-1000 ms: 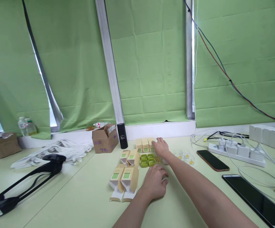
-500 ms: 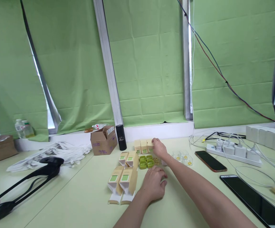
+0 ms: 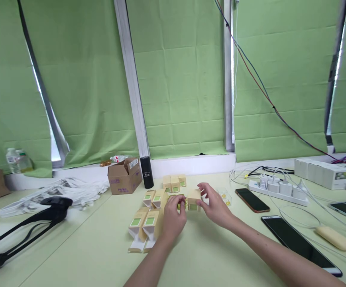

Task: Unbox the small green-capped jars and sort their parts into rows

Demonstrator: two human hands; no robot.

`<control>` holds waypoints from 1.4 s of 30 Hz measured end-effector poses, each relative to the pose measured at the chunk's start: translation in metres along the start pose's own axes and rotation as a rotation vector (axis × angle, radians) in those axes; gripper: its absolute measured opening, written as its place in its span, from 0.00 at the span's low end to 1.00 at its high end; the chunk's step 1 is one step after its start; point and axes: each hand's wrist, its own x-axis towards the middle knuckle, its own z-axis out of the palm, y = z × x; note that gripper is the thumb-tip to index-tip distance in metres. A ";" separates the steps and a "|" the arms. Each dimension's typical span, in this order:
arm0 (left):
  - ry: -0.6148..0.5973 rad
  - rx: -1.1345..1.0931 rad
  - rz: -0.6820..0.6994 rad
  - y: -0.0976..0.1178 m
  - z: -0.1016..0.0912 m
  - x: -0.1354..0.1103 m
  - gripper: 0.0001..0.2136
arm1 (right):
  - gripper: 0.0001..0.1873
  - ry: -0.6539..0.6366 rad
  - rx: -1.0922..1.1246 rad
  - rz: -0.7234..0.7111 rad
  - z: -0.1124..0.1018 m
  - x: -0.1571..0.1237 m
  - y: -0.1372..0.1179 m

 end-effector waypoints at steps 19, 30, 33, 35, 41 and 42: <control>-0.276 -0.135 -0.256 -0.021 0.021 -0.001 0.21 | 0.26 -0.162 -0.045 0.150 0.009 -0.043 0.030; -0.268 -0.102 -0.255 -0.012 0.017 -0.001 0.19 | 0.16 -0.210 -0.134 0.192 0.010 -0.041 0.031; -0.220 0.012 -0.314 -0.015 0.014 -0.001 0.17 | 0.03 -0.186 -0.249 0.257 0.010 -0.039 0.033; -0.196 0.067 -0.350 -0.016 0.013 -0.001 0.17 | 0.04 -0.167 -0.305 0.290 0.009 -0.037 0.035; -0.200 -0.003 -0.331 -0.016 0.013 -0.001 0.18 | 0.07 -0.165 -0.335 0.284 0.009 -0.037 0.034; -0.203 -0.015 -0.322 -0.016 0.013 -0.001 0.20 | 0.08 -0.162 -0.339 0.284 0.009 -0.037 0.034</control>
